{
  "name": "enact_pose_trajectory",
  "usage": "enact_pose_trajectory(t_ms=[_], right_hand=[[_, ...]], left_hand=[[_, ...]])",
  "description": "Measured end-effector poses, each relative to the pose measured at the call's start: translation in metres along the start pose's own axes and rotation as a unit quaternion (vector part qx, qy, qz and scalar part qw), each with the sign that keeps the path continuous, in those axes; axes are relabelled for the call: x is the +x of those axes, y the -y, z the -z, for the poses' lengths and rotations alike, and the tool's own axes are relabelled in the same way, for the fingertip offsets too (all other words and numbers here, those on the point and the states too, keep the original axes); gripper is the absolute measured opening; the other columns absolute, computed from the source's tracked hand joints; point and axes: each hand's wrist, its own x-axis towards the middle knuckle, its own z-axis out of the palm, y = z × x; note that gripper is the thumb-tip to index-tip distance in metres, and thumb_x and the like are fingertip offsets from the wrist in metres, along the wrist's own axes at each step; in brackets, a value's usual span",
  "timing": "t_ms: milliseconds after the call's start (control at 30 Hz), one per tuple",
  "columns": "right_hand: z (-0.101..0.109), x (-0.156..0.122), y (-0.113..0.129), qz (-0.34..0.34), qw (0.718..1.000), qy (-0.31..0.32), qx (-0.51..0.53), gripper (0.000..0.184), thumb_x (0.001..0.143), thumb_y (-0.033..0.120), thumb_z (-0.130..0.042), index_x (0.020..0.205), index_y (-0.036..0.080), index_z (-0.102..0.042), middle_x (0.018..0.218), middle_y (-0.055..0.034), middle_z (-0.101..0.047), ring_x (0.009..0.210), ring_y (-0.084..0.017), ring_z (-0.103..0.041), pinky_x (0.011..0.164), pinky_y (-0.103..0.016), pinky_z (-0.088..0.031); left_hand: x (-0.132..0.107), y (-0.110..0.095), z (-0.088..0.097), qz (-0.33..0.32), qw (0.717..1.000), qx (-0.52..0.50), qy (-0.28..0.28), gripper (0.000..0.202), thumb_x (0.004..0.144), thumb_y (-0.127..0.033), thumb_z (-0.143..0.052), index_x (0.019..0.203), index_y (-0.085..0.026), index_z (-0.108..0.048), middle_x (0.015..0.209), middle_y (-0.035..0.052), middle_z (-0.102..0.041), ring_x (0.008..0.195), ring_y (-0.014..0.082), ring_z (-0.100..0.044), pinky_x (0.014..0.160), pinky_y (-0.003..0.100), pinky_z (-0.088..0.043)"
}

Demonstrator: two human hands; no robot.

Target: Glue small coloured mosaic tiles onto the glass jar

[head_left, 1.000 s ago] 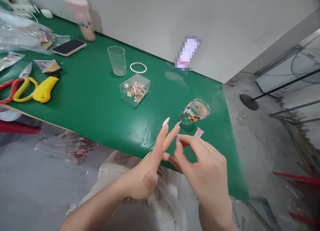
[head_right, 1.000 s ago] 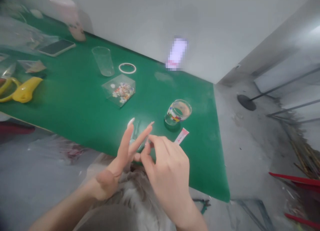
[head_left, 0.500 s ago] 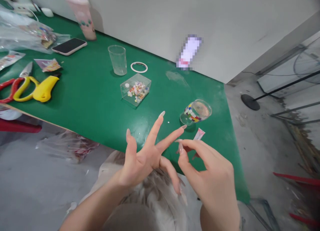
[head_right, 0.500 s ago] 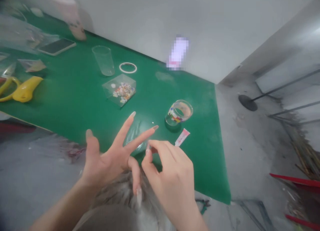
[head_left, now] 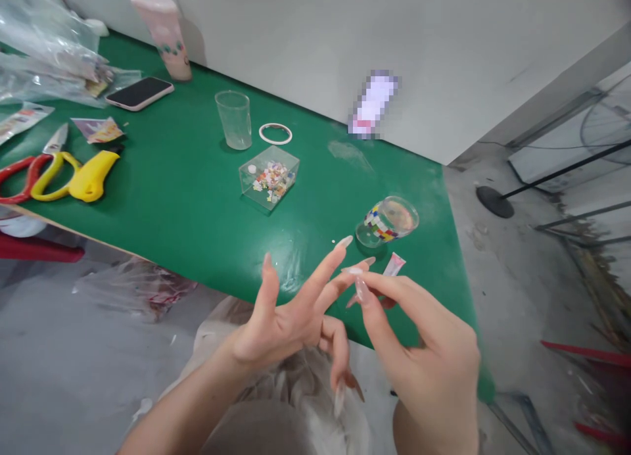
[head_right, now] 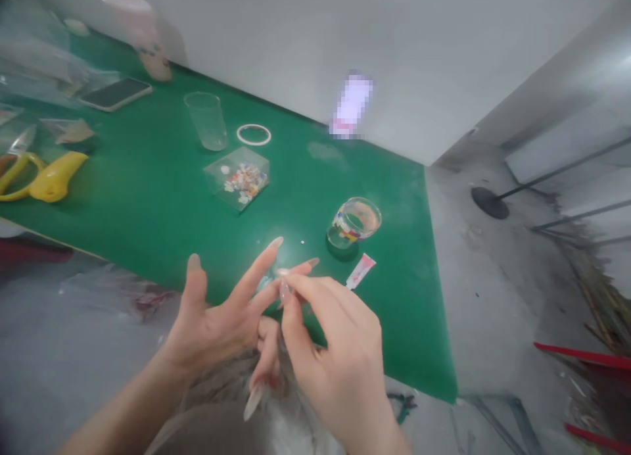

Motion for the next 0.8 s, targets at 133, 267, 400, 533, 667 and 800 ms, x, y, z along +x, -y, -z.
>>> enact_pose_trajectory(t_ms=[133, 267, 400, 533, 667, 800], right_hand=[[-0.005, 0.001, -0.001, -0.005, 1.0, -0.004, 0.007, 0.016, 0.087, 0.017, -0.058, 0.099, 0.024, -0.066, 0.091, 0.0001, -0.073, 0.07, -0.013, -0.067, 0.068, -0.025, -0.055], [-0.006, 0.0, 0.0, -0.008, 1.0, 0.0, -0.006, 0.017, 0.087, 0.017, -0.057, 0.1, 0.025, -0.065, 0.092, 0.0007, -0.073, 0.068, -0.012, -0.066, 0.067, -0.024, -0.054], [-0.005, -0.001, 0.001, 0.016, 0.999, -0.012, -0.049, 0.017, 0.088, 0.018, -0.056, 0.101, 0.022, -0.064, 0.088, -0.0001, -0.074, 0.07, -0.013, -0.067, 0.07, -0.026, -0.054], [-0.006, 0.0, 0.002, 0.021, 0.998, -0.005, -0.051, 0.017, 0.088, 0.017, -0.055, 0.102, 0.023, -0.064, 0.088, 0.0001, -0.074, 0.065, -0.012, -0.066, 0.064, -0.024, -0.052], [-0.009, 0.002, 0.002, 0.025, 0.998, -0.011, -0.054, 0.017, 0.087, 0.013, -0.054, 0.098, 0.021, -0.064, 0.084, 0.0002, -0.074, 0.065, -0.011, -0.066, 0.064, -0.023, -0.051], [-0.013, 0.003, 0.002, 0.057, 0.992, -0.032, -0.108, 0.014, 0.086, 0.013, -0.056, 0.095, 0.017, -0.066, 0.078, -0.0013, -0.073, 0.062, -0.012, -0.065, 0.06, -0.025, -0.049]], left_hand=[[-0.004, 0.004, -0.002, 0.003, 0.994, 0.103, -0.03, 0.076, 0.078, -0.079, 0.009, 0.145, -0.052, -0.014, 0.16, -0.0037, -0.011, 0.075, 0.013, -0.063, 0.076, 0.041, -0.051], [-0.009, 0.001, -0.003, 0.015, 0.976, 0.213, -0.036, 0.069, 0.087, -0.072, 0.002, 0.148, -0.044, -0.01, 0.156, 0.0008, -0.025, 0.103, 0.0292, -0.062, 0.082, 0.051, -0.045], [-0.009, 0.004, -0.002, -0.007, 0.96, 0.277, -0.05, 0.068, 0.088, -0.069, 0.0, 0.15, -0.041, -0.005, 0.155, 0.0033, -0.028, 0.123, 0.0375, -0.049, 0.086, 0.054, -0.044], [-0.008, 0.011, 0.002, -0.053, 0.935, 0.346, -0.051, 0.067, 0.087, -0.071, -0.005, 0.149, -0.045, -0.004, 0.161, -0.0036, 0.006, 0.131, 0.0375, -0.039, 0.095, 0.052, -0.042], [-0.008, 0.013, 0.005, -0.056, 0.918, 0.391, -0.045, 0.068, 0.089, -0.067, -0.01, 0.15, -0.039, 0.003, 0.161, 0.0032, 0.01, 0.132, 0.0357, -0.037, 0.096, 0.049, -0.043], [-0.007, 0.013, 0.003, -0.058, 0.908, 0.411, -0.052, 0.069, 0.09, -0.067, -0.012, 0.15, -0.039, 0.006, 0.161, 0.0023, 0.011, 0.135, 0.0362, -0.032, 0.094, 0.047, -0.044]])
